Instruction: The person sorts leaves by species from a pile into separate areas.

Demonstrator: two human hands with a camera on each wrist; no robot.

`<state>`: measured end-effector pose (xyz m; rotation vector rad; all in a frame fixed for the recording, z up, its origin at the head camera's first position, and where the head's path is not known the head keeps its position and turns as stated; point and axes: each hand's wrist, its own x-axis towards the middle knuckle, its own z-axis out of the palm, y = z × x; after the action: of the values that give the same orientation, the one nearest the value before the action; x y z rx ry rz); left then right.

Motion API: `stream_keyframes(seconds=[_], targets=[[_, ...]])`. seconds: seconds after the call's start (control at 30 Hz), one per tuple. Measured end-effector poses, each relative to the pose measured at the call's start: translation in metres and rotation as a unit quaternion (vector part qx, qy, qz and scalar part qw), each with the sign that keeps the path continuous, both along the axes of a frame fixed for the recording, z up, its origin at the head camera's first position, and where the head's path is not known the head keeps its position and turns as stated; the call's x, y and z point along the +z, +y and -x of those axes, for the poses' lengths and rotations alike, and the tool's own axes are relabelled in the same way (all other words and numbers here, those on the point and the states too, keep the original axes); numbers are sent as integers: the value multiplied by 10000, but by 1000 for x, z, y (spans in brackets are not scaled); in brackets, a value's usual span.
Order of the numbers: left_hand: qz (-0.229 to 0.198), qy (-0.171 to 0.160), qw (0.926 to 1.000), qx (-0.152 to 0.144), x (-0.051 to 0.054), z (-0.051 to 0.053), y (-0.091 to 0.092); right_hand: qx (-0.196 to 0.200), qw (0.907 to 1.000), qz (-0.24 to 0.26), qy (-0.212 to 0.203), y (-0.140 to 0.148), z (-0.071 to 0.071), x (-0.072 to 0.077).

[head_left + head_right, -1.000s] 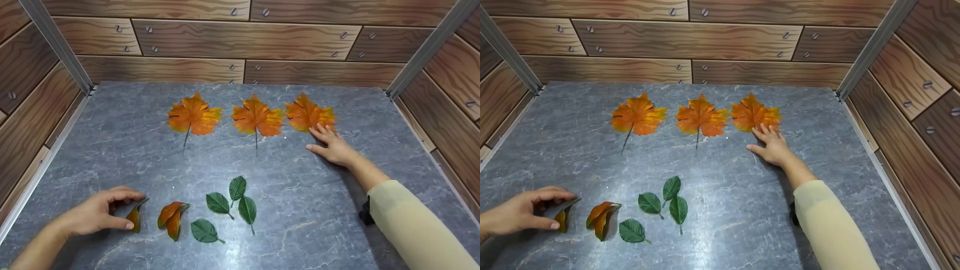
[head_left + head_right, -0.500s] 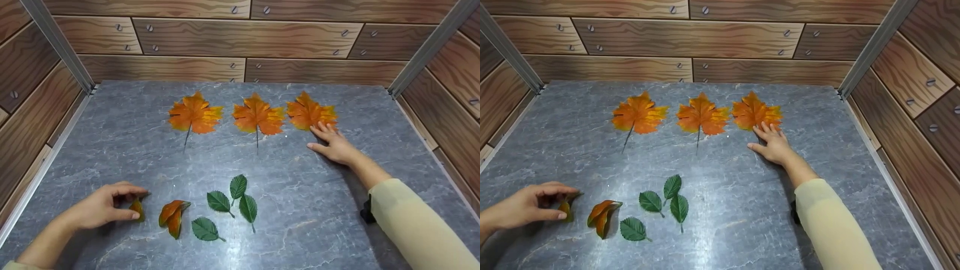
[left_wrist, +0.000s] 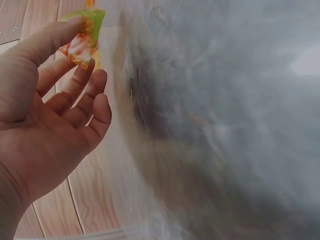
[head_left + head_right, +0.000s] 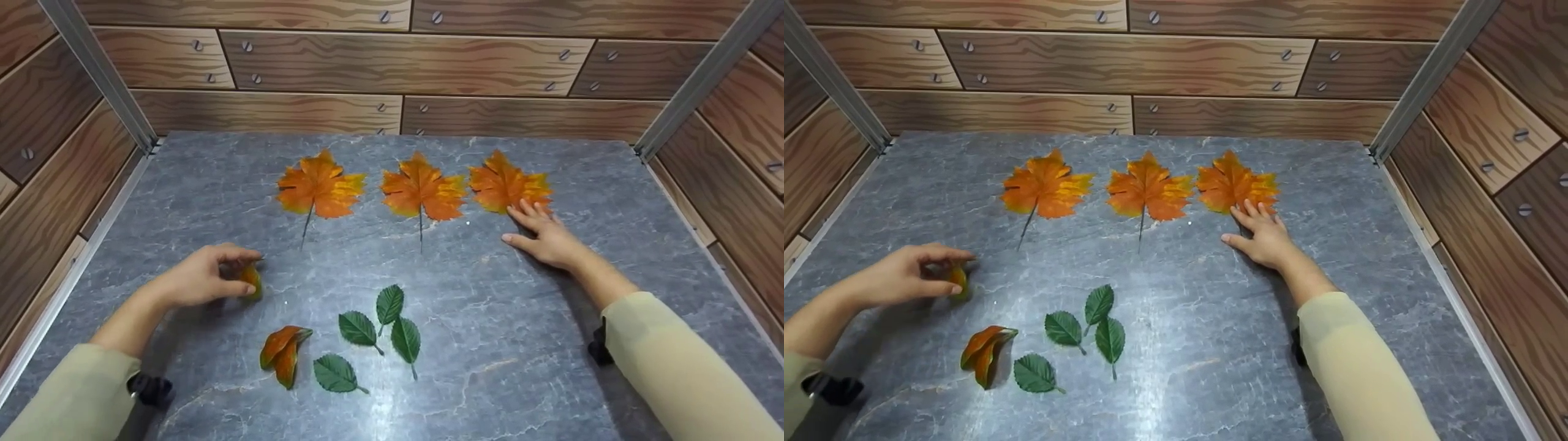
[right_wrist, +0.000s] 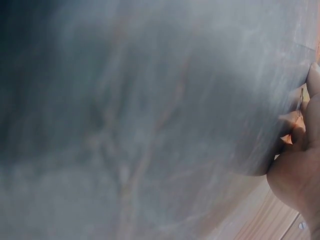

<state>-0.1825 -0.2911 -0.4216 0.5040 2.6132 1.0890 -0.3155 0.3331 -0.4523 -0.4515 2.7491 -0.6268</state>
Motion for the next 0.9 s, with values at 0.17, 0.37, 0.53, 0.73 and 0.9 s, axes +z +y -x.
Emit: stream_keyframes(seconds=[0.17, 0.37, 0.53, 0.73, 0.9], targets=[[171, -38, 9998, -48, -2, 16, 5, 9, 10000, -9, -19, -1, 0, 1], [251, -105, 9996, -34, -1, 31, 11, 37, 10000, -15, -7, -2, 0, 1], [190, -151, 9997, -14, -3, 41, 12, 43, 10000, 28, -13, -1, 0, 0], [171, -253, 9995, 20, -4, 49, 15, 12, 10000, 7, -15, 0, 0, 0], [108, -421, 9990, 70, -6, 51, 15, 20, 10000, -12, -4, -1, 0, 1]])
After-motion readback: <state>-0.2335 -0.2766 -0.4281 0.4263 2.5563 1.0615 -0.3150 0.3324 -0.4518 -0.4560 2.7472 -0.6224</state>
